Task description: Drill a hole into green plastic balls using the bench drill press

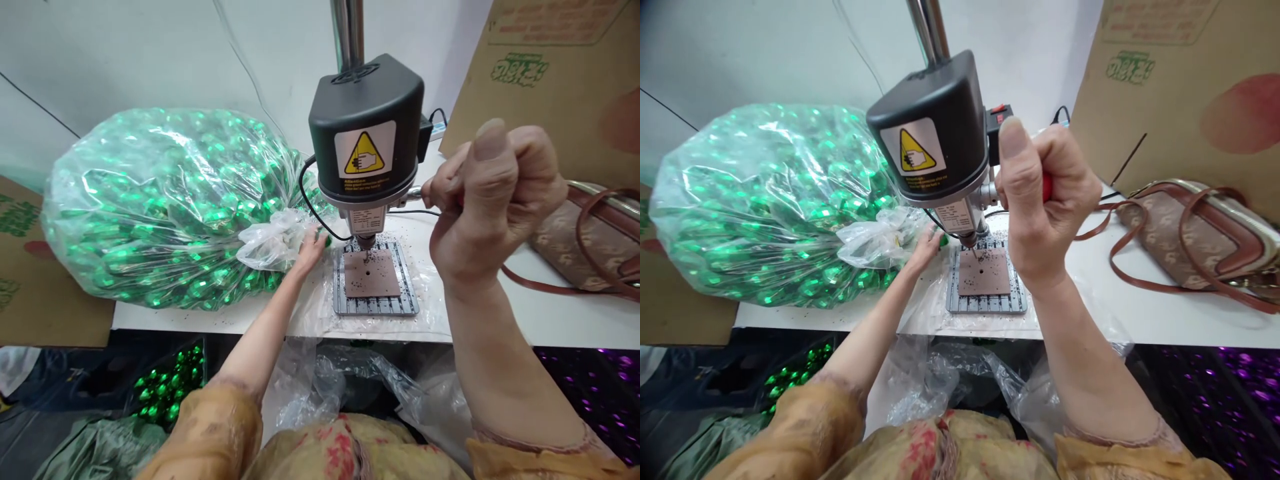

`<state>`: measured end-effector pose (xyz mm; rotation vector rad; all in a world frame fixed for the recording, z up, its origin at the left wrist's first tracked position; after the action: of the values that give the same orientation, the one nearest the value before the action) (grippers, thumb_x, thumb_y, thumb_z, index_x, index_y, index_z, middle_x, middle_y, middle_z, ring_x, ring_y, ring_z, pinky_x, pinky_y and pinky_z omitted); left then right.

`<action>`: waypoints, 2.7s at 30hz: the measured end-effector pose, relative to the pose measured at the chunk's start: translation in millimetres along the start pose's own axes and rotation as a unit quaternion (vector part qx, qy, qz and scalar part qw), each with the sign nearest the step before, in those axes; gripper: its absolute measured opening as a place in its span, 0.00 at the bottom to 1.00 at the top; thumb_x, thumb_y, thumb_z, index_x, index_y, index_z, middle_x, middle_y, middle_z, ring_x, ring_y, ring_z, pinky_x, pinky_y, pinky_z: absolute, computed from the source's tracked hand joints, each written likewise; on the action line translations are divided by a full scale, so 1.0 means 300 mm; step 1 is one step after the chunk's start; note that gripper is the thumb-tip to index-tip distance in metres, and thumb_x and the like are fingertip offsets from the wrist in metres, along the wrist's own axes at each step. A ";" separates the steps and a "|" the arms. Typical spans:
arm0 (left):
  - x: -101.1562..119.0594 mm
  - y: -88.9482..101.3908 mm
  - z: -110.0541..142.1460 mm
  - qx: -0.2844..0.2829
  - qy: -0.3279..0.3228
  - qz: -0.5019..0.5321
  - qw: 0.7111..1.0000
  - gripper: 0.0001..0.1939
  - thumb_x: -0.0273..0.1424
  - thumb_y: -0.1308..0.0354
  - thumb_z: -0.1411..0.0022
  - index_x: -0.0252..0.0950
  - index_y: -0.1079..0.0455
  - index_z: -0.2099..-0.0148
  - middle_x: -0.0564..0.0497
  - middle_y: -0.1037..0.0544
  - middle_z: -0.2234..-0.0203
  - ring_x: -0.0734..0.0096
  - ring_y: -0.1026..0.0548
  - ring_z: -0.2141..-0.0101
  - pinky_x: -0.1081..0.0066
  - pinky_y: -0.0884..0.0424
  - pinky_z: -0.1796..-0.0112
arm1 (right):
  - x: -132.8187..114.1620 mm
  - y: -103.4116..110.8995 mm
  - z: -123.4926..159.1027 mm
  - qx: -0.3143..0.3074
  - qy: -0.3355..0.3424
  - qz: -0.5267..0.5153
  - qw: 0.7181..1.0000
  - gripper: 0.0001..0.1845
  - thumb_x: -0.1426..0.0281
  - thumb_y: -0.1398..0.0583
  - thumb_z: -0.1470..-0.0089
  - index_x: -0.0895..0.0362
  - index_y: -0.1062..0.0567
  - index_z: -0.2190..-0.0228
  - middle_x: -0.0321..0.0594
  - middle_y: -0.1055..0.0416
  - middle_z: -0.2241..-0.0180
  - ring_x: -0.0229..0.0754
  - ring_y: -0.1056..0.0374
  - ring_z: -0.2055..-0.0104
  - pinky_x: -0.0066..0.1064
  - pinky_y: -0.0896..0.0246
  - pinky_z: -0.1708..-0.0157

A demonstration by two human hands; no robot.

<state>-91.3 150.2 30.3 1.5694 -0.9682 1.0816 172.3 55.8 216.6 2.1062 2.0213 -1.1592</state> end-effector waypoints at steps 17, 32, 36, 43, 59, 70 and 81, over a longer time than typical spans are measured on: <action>0.043 -0.116 0.362 -0.087 0.100 0.251 0.959 0.28 0.47 0.34 0.41 0.39 0.31 0.43 0.49 0.21 0.60 0.75 0.25 0.70 0.77 0.31 0.73 | 0.009 0.004 0.000 -0.016 -0.012 -0.020 1.000 0.21 0.58 0.40 0.43 0.56 0.40 0.79 0.24 0.43 0.85 0.24 0.49 0.83 0.26 0.52 0.80; 0.045 -0.192 0.327 -0.091 -0.042 0.066 0.993 0.27 0.46 0.35 0.41 0.37 0.31 0.46 0.45 0.21 0.57 0.64 0.23 0.58 0.66 0.28 0.56 | -0.002 -0.007 0.006 -0.060 -0.010 0.049 0.997 0.23 0.53 0.45 0.40 0.53 0.45 0.77 0.28 0.49 0.83 0.27 0.51 0.82 0.29 0.51 0.79; 0.066 -0.196 0.348 -0.077 -0.073 -0.034 0.994 0.24 0.42 0.34 0.41 0.38 0.29 0.46 0.46 0.22 0.56 0.63 0.25 0.59 0.65 0.29 0.57 | -0.007 -0.008 0.005 -0.049 -0.004 0.032 0.998 0.22 0.55 0.44 0.41 0.53 0.45 0.77 0.27 0.49 0.84 0.26 0.51 0.82 0.27 0.53 0.80; 0.101 -0.234 0.363 -0.064 -0.124 -0.104 0.985 0.23 0.37 0.32 0.41 0.39 0.29 0.45 0.44 0.22 0.52 0.55 0.27 0.50 0.58 0.31 0.48 | 0.003 0.000 0.003 -0.017 -0.014 -0.017 1.000 0.22 0.56 0.39 0.44 0.53 0.41 0.79 0.26 0.46 0.86 0.28 0.51 0.84 0.28 0.55 0.81; 0.084 -0.240 0.345 -0.074 -0.124 -0.079 0.986 0.23 0.39 0.34 0.39 0.38 0.30 0.44 0.44 0.23 0.52 0.58 0.26 0.49 0.61 0.29 0.48 | 0.000 0.012 0.013 0.000 0.020 -0.007 1.000 0.23 0.58 0.39 0.44 0.54 0.42 0.80 0.27 0.51 0.86 0.29 0.51 0.84 0.29 0.55 0.81; 0.078 -0.238 0.342 -0.083 -0.129 -0.080 0.985 0.24 0.39 0.32 0.40 0.39 0.29 0.44 0.45 0.22 0.52 0.58 0.25 0.50 0.61 0.28 0.49 | -0.010 0.019 0.052 0.010 0.043 -0.019 0.999 0.25 0.61 0.42 0.41 0.57 0.45 0.83 0.29 0.57 0.85 0.26 0.50 0.84 0.24 0.54 0.83; 0.081 -0.238 0.346 -0.084 -0.132 -0.079 0.985 0.23 0.39 0.33 0.39 0.39 0.29 0.44 0.45 0.23 0.51 0.58 0.25 0.49 0.62 0.29 0.48 | 0.012 0.045 0.081 0.016 0.096 -0.036 0.995 0.30 0.63 0.40 0.44 0.59 0.52 0.85 0.29 0.61 0.88 0.26 0.57 0.86 0.25 0.53 0.84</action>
<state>2.5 63.0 19.6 1.6436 -1.0616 0.6759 171.6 45.1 190.6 2.2589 2.1877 -1.0407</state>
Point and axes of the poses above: each hand's wrist, its own z-axis away from the middle knuckle, its own y-axis out of the back of the hand, x = y × z, the point moved 6 cm from there along -z, towards the middle knuckle
